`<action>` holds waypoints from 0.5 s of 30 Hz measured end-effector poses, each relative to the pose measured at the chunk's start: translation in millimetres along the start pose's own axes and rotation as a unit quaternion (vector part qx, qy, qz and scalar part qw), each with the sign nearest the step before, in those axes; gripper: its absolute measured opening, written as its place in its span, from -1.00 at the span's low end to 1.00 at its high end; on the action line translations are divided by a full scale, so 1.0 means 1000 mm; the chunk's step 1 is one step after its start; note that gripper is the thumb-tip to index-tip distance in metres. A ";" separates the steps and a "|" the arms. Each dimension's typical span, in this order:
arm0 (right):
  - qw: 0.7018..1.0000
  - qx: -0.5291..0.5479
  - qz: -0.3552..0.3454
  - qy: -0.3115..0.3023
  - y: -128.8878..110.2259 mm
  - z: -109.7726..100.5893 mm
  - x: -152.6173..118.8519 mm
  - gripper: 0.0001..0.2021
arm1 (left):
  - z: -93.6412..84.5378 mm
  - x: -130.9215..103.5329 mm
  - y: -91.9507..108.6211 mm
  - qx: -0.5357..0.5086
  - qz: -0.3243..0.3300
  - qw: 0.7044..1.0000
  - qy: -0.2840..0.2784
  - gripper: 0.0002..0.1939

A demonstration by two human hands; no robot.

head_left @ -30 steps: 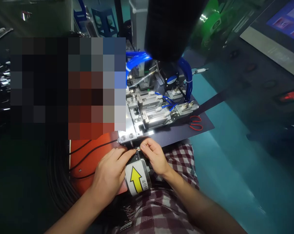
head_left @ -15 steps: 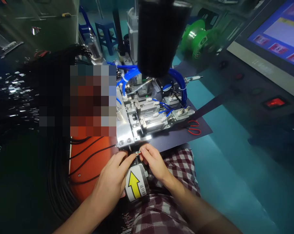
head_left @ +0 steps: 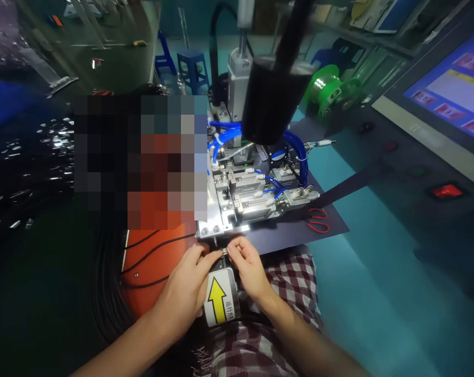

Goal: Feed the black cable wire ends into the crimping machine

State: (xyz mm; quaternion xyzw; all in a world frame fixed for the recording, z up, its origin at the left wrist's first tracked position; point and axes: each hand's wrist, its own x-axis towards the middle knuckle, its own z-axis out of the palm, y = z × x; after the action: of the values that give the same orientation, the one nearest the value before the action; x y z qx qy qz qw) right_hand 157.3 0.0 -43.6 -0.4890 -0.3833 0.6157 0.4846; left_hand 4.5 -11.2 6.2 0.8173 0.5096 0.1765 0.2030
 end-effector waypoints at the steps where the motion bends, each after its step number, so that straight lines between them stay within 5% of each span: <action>1: 1.000 0.001 0.003 -0.003 0.000 0.000 0.000 -0.74 | -0.003 -0.006 -0.001 -0.017 -0.020 1.000 0.007 -0.66; 8: 1.000 -0.012 0.004 -0.018 0.004 -0.003 -0.001 -0.73 | -0.002 -0.072 -0.008 0.155 -0.088 0.983 0.041 -0.49; 15: 0.999 -0.028 0.002 -0.033 0.003 -0.005 0.001 -0.73 | 0.002 -0.071 -0.010 0.273 -0.065 0.959 0.038 -0.45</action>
State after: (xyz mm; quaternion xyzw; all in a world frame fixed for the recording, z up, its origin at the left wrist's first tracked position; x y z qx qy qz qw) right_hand 161.8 0.3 -48.1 -0.4826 -0.4156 0.6213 0.4565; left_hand -31.8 -71.9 -5.8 0.7996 0.5974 0.0486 -0.0361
